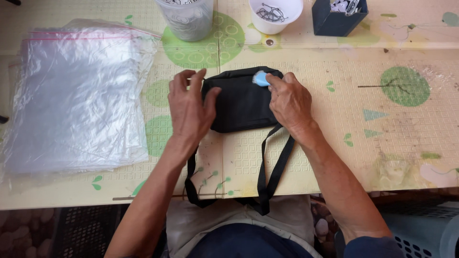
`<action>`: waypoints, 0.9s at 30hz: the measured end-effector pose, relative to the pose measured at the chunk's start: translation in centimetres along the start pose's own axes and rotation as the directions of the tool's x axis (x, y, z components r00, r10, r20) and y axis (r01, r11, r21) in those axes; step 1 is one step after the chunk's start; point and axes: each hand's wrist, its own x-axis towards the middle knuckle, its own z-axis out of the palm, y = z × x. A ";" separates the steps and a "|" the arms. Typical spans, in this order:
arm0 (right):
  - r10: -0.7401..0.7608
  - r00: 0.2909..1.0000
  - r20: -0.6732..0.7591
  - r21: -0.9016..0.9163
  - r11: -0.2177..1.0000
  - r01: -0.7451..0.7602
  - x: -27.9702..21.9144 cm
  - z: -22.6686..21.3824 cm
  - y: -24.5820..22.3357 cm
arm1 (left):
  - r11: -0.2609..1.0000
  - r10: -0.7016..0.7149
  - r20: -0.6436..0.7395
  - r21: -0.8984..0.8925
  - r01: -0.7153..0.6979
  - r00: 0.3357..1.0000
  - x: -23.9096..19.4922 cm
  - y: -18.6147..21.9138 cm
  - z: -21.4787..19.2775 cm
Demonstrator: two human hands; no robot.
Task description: The person removes a black shoulder bag from a basket and places it on a table. They use a small blue brush to scrub the bag's surface and straps. The person then attaches a metal chain and a small bear-shaped charm to the bag's zipper.
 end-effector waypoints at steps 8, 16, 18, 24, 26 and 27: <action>-0.029 0.999 0.014 -0.017 0.999 0.029 -0.5 0.2 0.1 | 0.961 0.178 0.379 -0.265 -0.078 0.908 2.1 -4.7 -1.6; -0.089 0.995 0.041 0.091 0.992 0.085 0.0 -3.4 -4.2 | 0.977 0.174 0.738 -0.212 -0.021 0.653 7.8 -5.7 2.9; -0.161 0.986 0.042 0.270 0.952 0.144 0.1 -2.6 -5.7 | 0.960 0.188 0.765 -0.274 0.048 0.616 8.2 -6.4 4.3; -0.222 0.939 0.261 0.487 0.871 0.070 0.2 0.7 -8.2 | 0.961 0.125 0.838 -0.235 0.144 0.532 8.4 -7.8 4.7; -0.307 0.857 0.414 0.542 0.839 0.039 1.6 -4.2 -8.4 | 0.956 0.125 0.847 -0.241 0.165 0.516 8.6 -7.2 4.0; -0.396 0.739 0.544 0.592 0.806 -0.004 2.1 -6.6 -8.6 | 0.951 0.122 0.858 -0.244 0.188 0.500 8.4 -7.0 3.4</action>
